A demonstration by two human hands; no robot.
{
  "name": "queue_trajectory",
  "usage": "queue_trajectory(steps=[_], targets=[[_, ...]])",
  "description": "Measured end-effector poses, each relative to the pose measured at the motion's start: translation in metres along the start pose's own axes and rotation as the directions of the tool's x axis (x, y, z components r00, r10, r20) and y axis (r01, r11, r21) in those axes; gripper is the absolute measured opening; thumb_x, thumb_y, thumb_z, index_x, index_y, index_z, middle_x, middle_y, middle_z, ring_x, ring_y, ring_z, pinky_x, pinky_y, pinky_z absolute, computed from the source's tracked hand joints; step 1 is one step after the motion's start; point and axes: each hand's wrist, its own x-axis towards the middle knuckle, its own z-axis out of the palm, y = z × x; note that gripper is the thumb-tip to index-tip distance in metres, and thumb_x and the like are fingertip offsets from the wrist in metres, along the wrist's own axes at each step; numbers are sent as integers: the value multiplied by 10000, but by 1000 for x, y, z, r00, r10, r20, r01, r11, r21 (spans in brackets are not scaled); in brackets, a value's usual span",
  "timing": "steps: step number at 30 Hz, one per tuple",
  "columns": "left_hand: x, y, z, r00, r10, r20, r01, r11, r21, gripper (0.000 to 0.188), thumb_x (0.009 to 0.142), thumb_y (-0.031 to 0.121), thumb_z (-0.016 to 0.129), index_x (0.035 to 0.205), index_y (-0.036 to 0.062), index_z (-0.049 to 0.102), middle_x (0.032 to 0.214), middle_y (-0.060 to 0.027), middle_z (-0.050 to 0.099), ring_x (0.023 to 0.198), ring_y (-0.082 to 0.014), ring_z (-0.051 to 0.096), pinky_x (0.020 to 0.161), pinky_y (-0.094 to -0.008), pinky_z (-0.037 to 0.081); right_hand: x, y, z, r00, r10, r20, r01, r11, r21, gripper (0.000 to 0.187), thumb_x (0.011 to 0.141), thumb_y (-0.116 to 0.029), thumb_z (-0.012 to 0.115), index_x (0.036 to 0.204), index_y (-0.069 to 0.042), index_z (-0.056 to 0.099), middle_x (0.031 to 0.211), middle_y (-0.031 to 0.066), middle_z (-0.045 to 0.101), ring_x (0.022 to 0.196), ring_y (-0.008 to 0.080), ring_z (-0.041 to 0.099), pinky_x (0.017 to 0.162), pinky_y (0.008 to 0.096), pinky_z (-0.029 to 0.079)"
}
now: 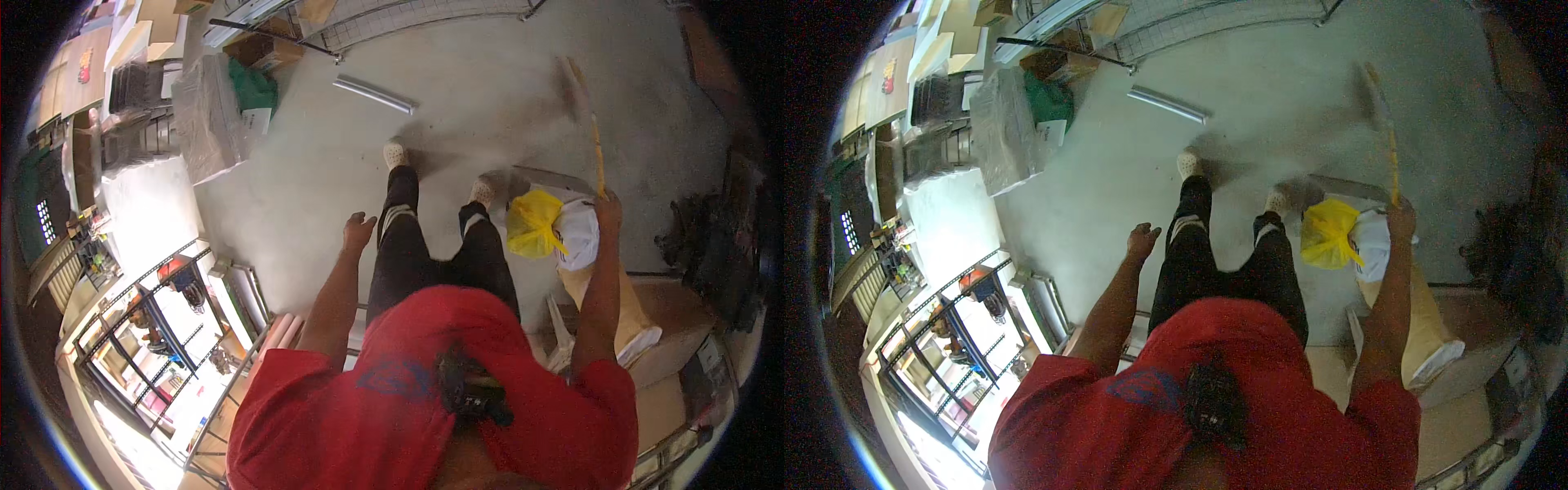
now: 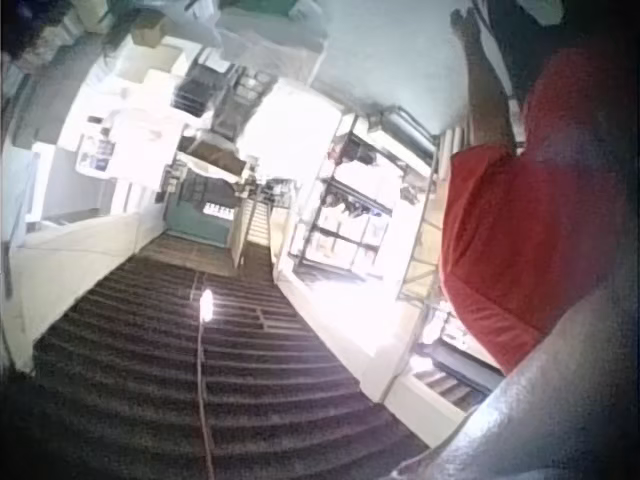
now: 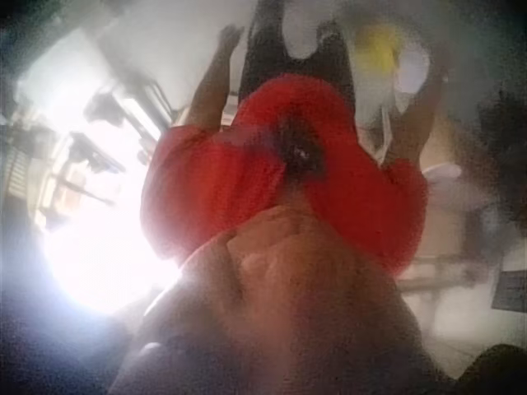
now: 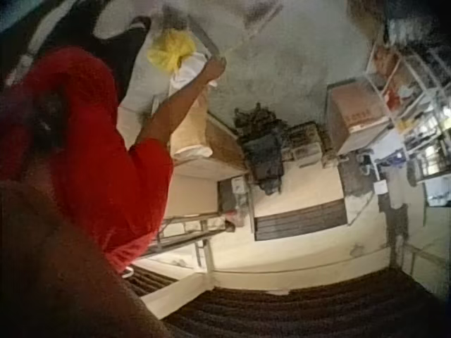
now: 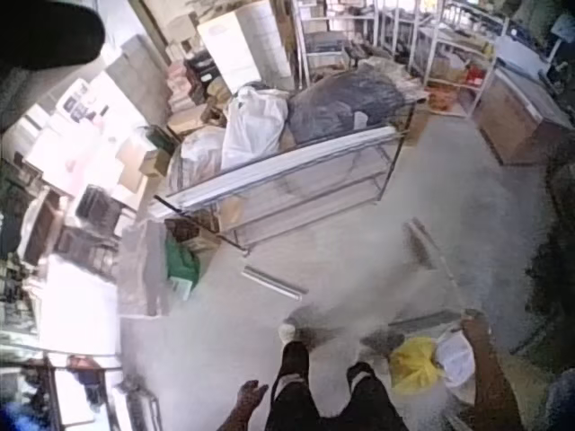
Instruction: The person sweeps dust across the floor of a workshop around shelves and boxes using a broom.
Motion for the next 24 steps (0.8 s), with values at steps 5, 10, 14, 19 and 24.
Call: queue_trajectory(steps=[5,10,14,19,24], targets=[[143,12,7,978,194,-71,-167,947,276,518,695,282,634,1120,35,469,1099,-192,489,1042,-313,460,885,-385,376,74,-14,52,932,354,70,-360,898,254,327,773,-215,522,998,22,539,895,232,567,828,351,563,707,395,445],[359,-48,-34,925,306,-226,-183,879,441,564,701,441,594,1063,14,522,1046,-166,550,1025,-302,491,872,-376,387,103,-48,191,990,118,79,-126,987,100,414,723,-206,568,1057,23,487,883,226,562,797,351,556,695,383,443],[425,35,69,986,3,-166,19,991,132,690,657,484,619,1086,-42,493,1099,-236,499,1036,-346,478,886,-384,373,-24,-148,186,913,266,308,-320,937,141,566,709,-98,515,1245,-36,343,1050,232,512,915,367,524,787,415,427],[503,46,105,951,-205,-232,204,979,-27,847,605,543,643,1108,-108,440,1142,-277,446,1069,-365,447,907,-381,357,-133,-217,131,888,224,401,-408,786,464,446,750,-9,476,1187,22,390,923,220,562,696,255,594,616,304,470],[581,24,123,941,-262,-215,222,956,-193,972,592,629,598,1137,-144,372,1169,-285,415,1111,-367,403,922,-400,339,-149,-212,103,661,486,572,-733,581,354,409,761,5,505,1159,42,420,1022,173,548,756,176,549,650,257,454]])
